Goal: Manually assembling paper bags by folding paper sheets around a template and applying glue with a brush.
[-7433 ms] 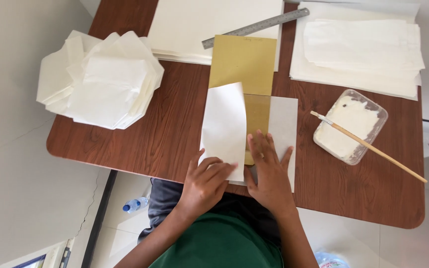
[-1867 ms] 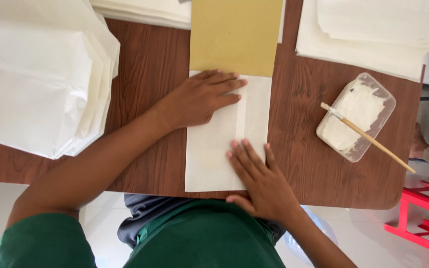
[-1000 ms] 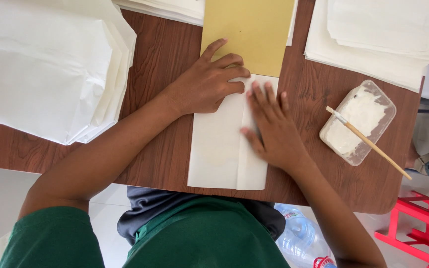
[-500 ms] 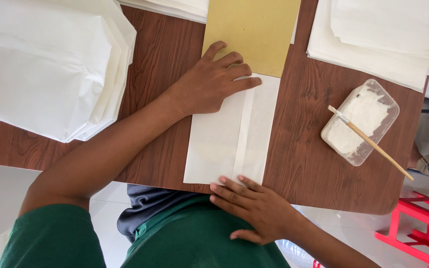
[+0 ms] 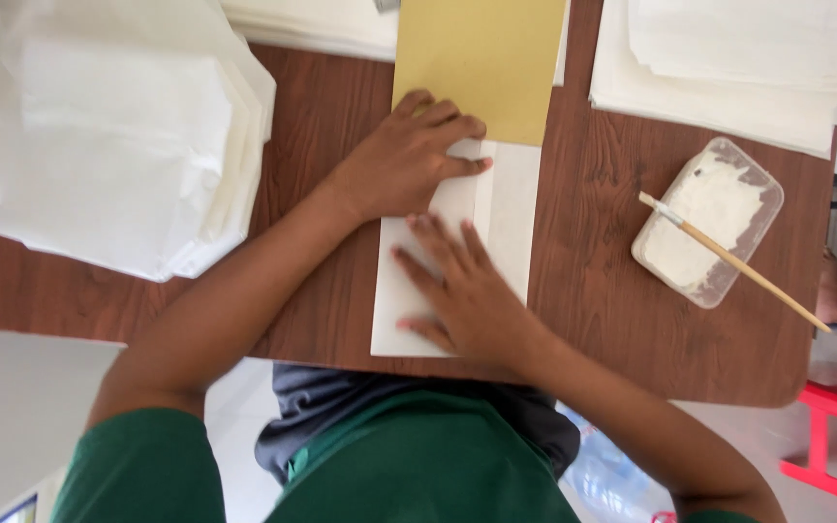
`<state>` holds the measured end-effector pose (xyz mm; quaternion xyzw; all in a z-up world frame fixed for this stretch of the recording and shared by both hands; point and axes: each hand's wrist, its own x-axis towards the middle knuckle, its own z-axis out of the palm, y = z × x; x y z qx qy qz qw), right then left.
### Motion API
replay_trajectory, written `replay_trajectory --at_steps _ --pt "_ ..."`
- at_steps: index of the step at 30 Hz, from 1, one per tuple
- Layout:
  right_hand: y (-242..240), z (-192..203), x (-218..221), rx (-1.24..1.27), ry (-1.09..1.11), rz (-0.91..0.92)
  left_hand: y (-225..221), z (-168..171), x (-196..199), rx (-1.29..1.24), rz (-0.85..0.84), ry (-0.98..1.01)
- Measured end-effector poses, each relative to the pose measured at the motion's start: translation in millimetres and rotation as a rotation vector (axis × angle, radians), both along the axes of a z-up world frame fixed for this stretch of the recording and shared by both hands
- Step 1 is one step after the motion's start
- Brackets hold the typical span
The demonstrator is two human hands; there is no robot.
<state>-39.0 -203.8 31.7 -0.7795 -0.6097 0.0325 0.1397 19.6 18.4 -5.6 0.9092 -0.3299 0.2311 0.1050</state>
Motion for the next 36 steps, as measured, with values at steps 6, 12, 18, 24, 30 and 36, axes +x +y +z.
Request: replay_trajectory --at_steps 6,12,18,24,30,36 --pt "-11 2 -40 -0.135 0.023 0.131 4 6 -4 -0.07 0.004 0.221" --pt "-14 30 -44 0.052 0.53 0.369 1 -4 -6 -0.146 0.001 0.163" --pt "-25 11 50 0.173 -0.008 -0.224 -2 4 -9 -0.087 0.05 0.194" --pt "-25 5 41 -0.258 0.125 -0.465 -5 4 -11 -0.077 0.077 0.179" --pt "-32 1 -29 -0.293 -0.144 -0.183 -5 -3 -12 -0.042 0.12 0.112" --pt "-34 11 -42 -0.077 -0.003 -0.229 -7 12 -17 -0.049 0.132 -0.025"
